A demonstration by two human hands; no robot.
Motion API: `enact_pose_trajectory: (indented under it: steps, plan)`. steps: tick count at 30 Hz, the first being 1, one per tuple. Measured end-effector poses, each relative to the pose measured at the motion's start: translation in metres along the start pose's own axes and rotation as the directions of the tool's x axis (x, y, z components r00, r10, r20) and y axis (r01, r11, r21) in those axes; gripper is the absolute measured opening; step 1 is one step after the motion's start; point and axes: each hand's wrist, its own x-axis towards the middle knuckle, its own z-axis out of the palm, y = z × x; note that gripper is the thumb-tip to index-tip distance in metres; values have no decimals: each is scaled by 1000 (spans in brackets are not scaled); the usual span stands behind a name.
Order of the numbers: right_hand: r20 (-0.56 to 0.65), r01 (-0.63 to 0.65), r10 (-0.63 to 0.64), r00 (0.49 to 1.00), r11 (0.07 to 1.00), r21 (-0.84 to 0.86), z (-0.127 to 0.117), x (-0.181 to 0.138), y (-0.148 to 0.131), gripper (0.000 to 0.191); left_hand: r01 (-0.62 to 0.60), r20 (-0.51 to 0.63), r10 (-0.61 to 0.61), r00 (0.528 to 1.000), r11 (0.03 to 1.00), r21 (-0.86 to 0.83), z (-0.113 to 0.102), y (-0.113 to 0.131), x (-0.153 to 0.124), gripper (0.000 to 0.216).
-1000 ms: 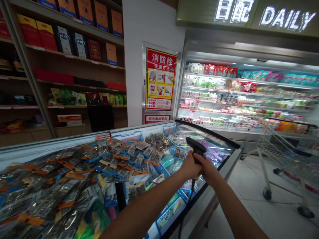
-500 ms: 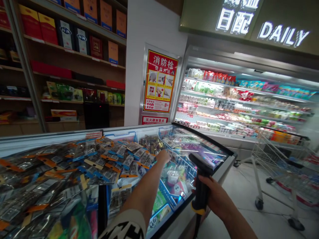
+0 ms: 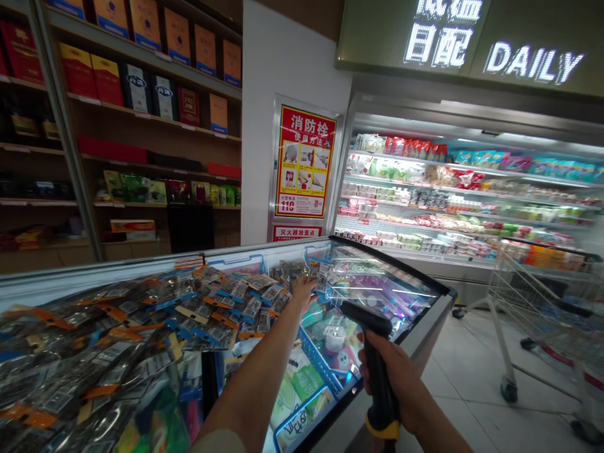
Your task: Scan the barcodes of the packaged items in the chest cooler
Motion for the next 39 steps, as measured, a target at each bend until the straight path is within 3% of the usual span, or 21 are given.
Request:
enact_pose_trajectory:
  steps: [6, 16, 28, 33, 39]
  plan:
    - [23, -15, 15, 1000, 1000, -9, 0, -3, -3, 21, 4, 4, -3, 1000, 994, -108, -4, -7, 8, 22]
    - [54, -129, 132, 990, 991, -42, 23, 35, -17, 17, 7, -1, -7, 1000, 991, -133, -27, -13, 19, 21]
    - [131, -149, 150, 980, 989, -17, 32, 35, -32, 17, -23, -34, 17, 999, 983, -183, -34, -11, 26, 24]
    - [151, -150, 161, 975, 986, -78, 36, 45, -26, 19, -26, -28, 20, 999, 968, -251, -38, -9, 26, 21]
    - [165, -163, 175, 971, 983, -87, 36, 33, -17, 17, -28, -37, 19, 999, 965, -261, -40, -12, 27, 15]
